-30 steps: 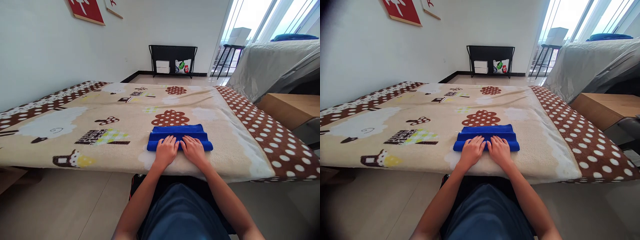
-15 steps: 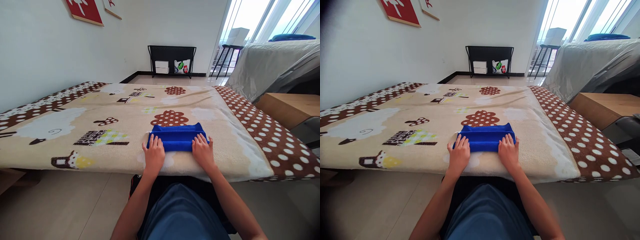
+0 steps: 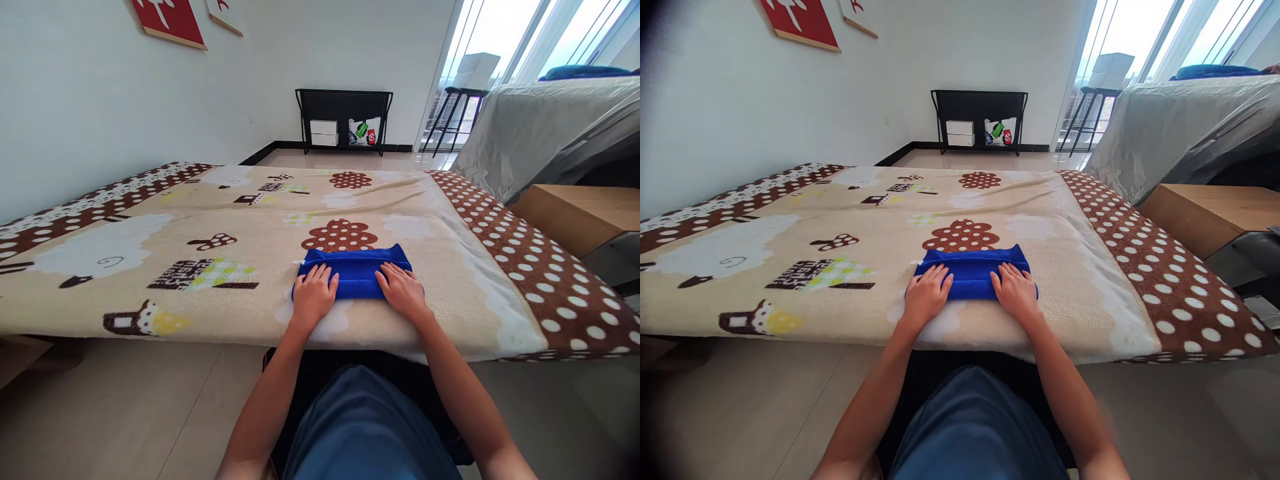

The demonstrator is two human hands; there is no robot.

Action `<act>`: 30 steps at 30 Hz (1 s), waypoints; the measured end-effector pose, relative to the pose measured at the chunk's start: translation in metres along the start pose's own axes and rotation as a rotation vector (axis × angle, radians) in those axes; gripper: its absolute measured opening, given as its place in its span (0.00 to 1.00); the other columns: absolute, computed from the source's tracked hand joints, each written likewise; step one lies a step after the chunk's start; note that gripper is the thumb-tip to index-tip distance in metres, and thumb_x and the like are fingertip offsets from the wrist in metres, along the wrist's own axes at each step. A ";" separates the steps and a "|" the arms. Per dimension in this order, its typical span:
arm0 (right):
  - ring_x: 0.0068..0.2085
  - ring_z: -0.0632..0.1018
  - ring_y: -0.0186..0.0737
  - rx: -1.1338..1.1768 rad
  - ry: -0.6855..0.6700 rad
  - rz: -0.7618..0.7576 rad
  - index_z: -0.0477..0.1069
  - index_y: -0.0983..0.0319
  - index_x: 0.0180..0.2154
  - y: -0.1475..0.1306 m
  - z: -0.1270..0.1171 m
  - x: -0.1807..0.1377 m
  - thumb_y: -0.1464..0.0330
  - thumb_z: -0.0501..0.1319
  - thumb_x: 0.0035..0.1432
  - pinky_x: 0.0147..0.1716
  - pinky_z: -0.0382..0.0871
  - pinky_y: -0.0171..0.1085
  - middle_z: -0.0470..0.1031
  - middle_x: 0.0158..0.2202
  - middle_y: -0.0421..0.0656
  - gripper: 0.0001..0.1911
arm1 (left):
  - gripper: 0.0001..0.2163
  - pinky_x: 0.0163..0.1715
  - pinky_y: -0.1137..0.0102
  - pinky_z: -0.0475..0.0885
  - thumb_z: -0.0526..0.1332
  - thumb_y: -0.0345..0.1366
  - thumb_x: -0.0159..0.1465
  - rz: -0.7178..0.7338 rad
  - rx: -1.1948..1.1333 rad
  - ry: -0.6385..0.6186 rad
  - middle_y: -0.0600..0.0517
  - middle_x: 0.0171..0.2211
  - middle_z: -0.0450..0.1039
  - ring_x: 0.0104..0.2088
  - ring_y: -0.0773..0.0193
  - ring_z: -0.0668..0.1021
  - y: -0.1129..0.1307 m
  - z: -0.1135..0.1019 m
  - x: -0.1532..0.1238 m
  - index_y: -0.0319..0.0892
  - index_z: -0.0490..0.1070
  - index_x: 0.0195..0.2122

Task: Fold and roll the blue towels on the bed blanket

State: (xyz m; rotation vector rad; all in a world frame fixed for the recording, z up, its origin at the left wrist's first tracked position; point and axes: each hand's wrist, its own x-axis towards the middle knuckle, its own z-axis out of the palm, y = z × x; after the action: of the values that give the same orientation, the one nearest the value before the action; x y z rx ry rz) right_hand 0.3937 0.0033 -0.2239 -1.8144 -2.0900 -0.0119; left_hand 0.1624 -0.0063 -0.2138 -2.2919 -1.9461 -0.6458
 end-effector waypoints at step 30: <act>0.68 0.63 0.53 -0.109 -0.168 0.217 0.65 0.69 0.63 0.011 -0.009 0.011 0.57 0.46 0.71 0.64 0.56 0.53 0.62 0.67 0.57 0.30 | 0.22 0.64 0.50 0.60 0.47 0.43 0.73 -0.157 0.043 -0.106 0.44 0.64 0.67 0.66 0.52 0.67 -0.004 -0.005 0.006 0.42 0.70 0.61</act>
State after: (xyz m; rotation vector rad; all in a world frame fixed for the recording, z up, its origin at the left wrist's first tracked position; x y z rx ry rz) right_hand 0.4058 0.0129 -0.2149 -2.1677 -2.0242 0.0886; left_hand 0.1584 -0.0011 -0.2078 -2.2068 -2.1820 -0.4990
